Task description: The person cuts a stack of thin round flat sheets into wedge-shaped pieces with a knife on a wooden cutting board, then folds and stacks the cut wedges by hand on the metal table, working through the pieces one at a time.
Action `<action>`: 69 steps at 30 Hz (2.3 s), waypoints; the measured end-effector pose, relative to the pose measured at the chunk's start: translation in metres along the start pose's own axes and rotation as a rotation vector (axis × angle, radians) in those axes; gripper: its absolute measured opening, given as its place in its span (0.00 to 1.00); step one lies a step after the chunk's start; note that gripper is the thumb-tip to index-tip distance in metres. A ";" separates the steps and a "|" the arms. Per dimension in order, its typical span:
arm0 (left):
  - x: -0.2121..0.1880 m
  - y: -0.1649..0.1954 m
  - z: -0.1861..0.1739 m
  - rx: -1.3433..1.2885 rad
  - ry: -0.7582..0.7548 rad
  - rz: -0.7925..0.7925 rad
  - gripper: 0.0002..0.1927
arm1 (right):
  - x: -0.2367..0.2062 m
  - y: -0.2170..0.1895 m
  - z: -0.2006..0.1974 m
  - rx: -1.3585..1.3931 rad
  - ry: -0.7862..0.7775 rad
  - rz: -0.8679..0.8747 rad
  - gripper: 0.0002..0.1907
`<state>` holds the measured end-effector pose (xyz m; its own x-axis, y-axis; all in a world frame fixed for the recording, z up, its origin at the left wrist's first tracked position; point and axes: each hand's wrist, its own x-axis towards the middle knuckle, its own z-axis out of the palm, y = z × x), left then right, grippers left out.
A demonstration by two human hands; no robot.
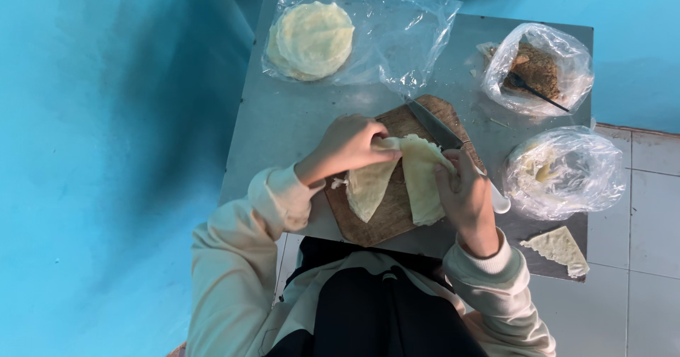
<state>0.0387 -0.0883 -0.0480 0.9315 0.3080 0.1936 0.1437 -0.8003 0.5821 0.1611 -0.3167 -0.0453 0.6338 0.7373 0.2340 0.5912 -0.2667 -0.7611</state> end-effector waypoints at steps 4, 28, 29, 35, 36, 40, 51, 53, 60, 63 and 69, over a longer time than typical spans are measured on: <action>0.008 -0.001 -0.001 -0.115 -0.111 -0.107 0.20 | 0.000 0.000 -0.001 -0.046 0.045 -0.138 0.12; -0.002 -0.009 0.008 -0.651 -0.052 -0.003 0.21 | 0.006 -0.007 -0.036 -0.868 -0.004 -0.188 0.13; -0.003 -0.008 0.008 -0.652 -0.040 0.008 0.21 | 0.003 -0.006 -0.036 -0.898 0.012 -0.193 0.12; -0.004 -0.005 0.013 -0.592 0.015 0.033 0.27 | -0.045 -0.004 -0.053 -0.997 0.055 -0.259 0.11; -0.003 -0.006 0.014 -0.563 0.021 0.029 0.29 | -0.057 -0.005 -0.056 -1.118 0.004 -0.295 0.15; -0.003 -0.008 0.021 -0.622 0.079 0.064 0.32 | -0.088 -0.009 -0.033 -1.470 -0.421 -0.287 0.10; -0.005 -0.009 0.030 -0.552 0.152 0.058 0.31 | -0.068 -0.070 0.025 -0.406 -0.282 0.020 0.44; -0.004 -0.008 0.029 -0.535 0.165 0.062 0.31 | -0.067 -0.075 0.024 -0.383 -0.290 0.044 0.44; -0.006 -0.003 0.029 -0.574 0.187 0.051 0.33 | -0.073 -0.074 0.030 -0.477 -0.267 0.045 0.42; -0.007 -0.002 0.027 -0.567 0.190 0.055 0.34 | -0.076 -0.075 0.037 -0.712 -0.297 0.062 0.42; -0.007 0.000 0.025 -0.587 0.172 -0.003 0.32 | -0.078 -0.071 0.056 -0.866 -0.219 0.008 0.42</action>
<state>0.0406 -0.1029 -0.0693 0.8568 0.4278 0.2879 -0.1077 -0.3976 0.9112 0.0421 -0.3203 -0.0431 0.5828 0.8115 0.0427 0.8126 -0.5826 -0.0179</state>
